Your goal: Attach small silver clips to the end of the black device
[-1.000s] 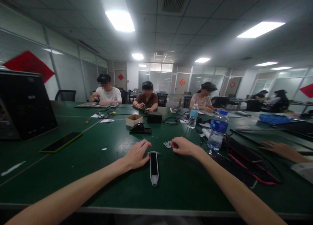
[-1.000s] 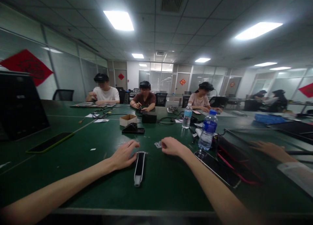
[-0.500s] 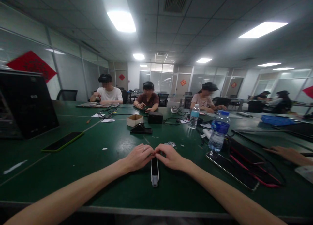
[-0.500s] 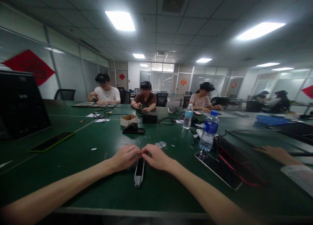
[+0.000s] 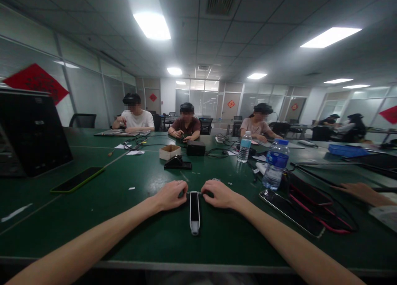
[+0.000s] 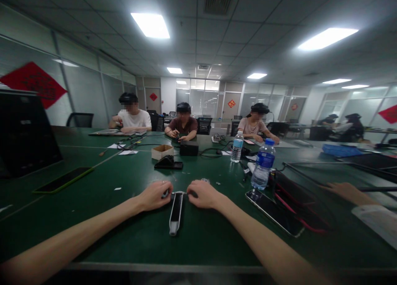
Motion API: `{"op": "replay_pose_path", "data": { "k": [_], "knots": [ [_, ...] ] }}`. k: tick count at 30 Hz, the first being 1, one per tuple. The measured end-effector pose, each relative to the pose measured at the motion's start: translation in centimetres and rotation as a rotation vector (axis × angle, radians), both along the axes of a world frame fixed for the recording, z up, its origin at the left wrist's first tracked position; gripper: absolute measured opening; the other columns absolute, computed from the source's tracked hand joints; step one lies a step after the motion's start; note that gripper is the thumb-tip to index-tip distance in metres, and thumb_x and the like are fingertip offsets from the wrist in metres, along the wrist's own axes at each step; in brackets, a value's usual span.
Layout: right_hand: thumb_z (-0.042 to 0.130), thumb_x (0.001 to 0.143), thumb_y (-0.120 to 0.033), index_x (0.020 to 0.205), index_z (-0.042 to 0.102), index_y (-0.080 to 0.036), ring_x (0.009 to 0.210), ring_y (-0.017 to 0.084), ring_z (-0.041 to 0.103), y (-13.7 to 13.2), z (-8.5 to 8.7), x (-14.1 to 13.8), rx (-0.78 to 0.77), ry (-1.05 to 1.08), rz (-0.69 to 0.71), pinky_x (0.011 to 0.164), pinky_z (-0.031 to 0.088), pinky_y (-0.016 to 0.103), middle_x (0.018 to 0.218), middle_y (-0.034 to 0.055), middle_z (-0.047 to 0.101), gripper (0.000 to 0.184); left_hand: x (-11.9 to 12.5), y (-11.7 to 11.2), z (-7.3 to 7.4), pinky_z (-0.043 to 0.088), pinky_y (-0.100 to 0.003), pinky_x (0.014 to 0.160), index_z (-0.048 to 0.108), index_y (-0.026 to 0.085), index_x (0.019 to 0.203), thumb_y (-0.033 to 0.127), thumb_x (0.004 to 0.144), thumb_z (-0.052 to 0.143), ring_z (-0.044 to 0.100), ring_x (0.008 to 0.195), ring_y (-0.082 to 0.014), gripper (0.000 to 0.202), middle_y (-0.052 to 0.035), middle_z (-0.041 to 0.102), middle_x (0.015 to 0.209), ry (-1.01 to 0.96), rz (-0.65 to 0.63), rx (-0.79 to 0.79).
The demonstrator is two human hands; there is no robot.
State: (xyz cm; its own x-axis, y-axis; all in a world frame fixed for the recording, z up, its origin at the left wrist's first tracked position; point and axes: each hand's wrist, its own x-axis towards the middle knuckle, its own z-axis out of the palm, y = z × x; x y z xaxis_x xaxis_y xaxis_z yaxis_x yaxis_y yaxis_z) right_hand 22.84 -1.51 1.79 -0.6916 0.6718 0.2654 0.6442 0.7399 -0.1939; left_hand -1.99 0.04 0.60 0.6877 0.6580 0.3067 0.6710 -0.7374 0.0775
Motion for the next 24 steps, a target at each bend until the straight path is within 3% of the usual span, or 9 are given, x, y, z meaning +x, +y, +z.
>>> {"op": "replay_pose_path", "data": {
  "k": [15,24],
  "knots": [
    [0.047,0.094,-0.024,0.098,0.067,-0.014,0.086,0.018,0.059,0.55,-0.58,-0.34,0.053,-0.044,0.004,0.078,0.047,0.031,0.095,0.0084,0.065,0.022,-0.12,-0.11,0.35,0.045,-0.027,0.072,0.052,0.018,0.093,0.016,0.087,0.045,0.058,0.08,-0.017,0.01,-0.0044,0.061,0.091,-0.04,-0.06,-0.098],
    [0.046,0.096,-0.025,0.102,0.067,-0.015,0.09,0.019,0.059,0.21,0.29,-0.11,0.037,-0.101,-0.055,0.079,0.047,0.032,0.1,0.0095,0.064,0.024,-0.45,0.05,0.15,0.045,-0.026,0.074,0.055,0.019,0.097,0.016,0.09,0.047,0.06,0.084,-0.0168,0.011,-0.0033,0.062,0.095,-0.039,-0.121,-0.157]
  ]
}}
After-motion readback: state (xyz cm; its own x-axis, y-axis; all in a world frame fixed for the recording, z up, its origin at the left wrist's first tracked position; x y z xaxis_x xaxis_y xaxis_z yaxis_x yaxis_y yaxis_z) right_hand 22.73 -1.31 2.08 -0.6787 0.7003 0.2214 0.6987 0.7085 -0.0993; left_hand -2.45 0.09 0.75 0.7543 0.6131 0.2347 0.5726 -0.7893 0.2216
